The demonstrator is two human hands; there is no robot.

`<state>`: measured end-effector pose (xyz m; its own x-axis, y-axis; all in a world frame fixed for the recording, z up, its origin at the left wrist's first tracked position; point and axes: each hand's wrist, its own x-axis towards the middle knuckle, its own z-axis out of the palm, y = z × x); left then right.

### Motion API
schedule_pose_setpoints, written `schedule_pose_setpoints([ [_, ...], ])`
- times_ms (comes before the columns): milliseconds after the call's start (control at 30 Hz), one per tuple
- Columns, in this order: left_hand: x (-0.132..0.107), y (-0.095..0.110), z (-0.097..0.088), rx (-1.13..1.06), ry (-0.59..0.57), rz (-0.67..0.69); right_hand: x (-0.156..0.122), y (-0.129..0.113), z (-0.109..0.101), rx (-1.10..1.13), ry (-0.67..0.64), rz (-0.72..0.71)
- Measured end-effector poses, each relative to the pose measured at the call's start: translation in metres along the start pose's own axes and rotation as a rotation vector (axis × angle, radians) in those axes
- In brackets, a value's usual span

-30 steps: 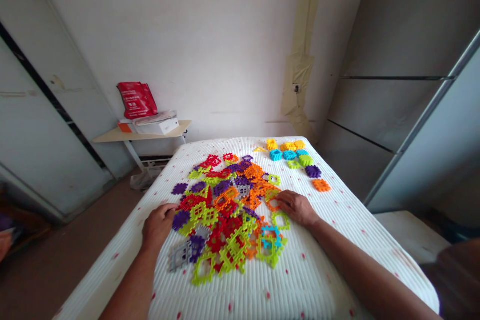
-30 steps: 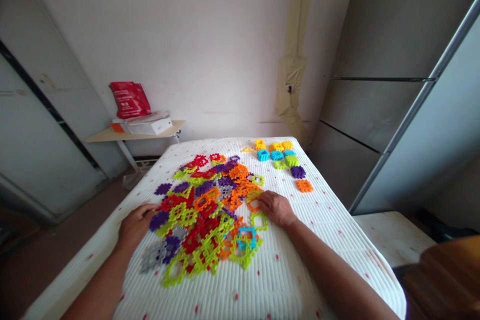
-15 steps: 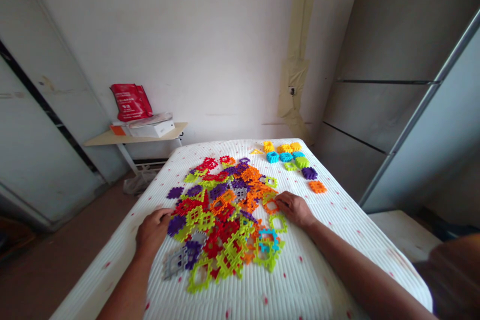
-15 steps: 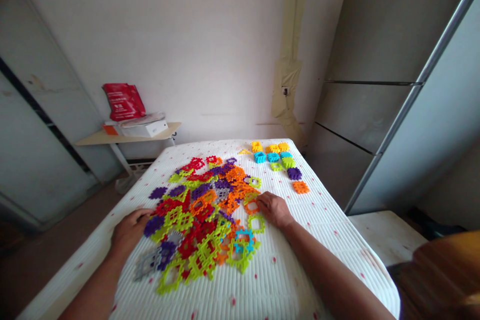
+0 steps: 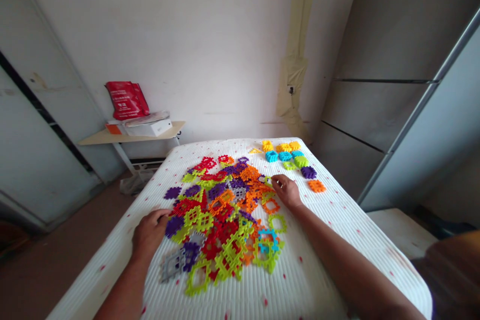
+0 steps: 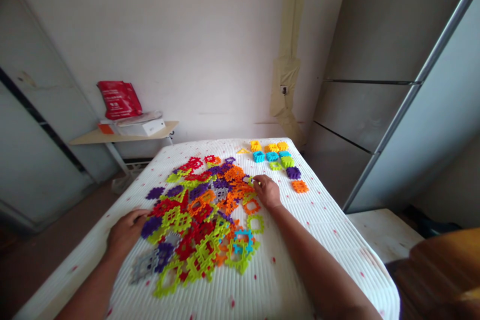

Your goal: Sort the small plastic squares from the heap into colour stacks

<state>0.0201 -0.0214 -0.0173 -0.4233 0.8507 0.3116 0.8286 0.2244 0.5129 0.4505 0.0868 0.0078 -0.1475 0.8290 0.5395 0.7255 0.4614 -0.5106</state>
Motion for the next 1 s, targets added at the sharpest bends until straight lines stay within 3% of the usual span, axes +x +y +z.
schedule_pose_setpoints([
  [333, -0.001, 0.001, -0.001, 0.004, -0.004, 0.017, 0.041, -0.062, 0.031, -0.302, -0.237, -0.08],
  [533, -0.001, 0.001, -0.001, -0.001, -0.002, 0.004, 0.048, -0.078, 0.042, -0.47, -0.372, -0.027],
  [800, -0.001, 0.003, -0.003, 0.001, 0.002, 0.016, 0.045, -0.079, 0.048, -0.481, -0.33, -0.018],
  [1000, -0.002, 0.004, -0.003, 0.008, 0.005, 0.021, 0.044, -0.081, 0.037, -0.395, -0.209, -0.08],
])
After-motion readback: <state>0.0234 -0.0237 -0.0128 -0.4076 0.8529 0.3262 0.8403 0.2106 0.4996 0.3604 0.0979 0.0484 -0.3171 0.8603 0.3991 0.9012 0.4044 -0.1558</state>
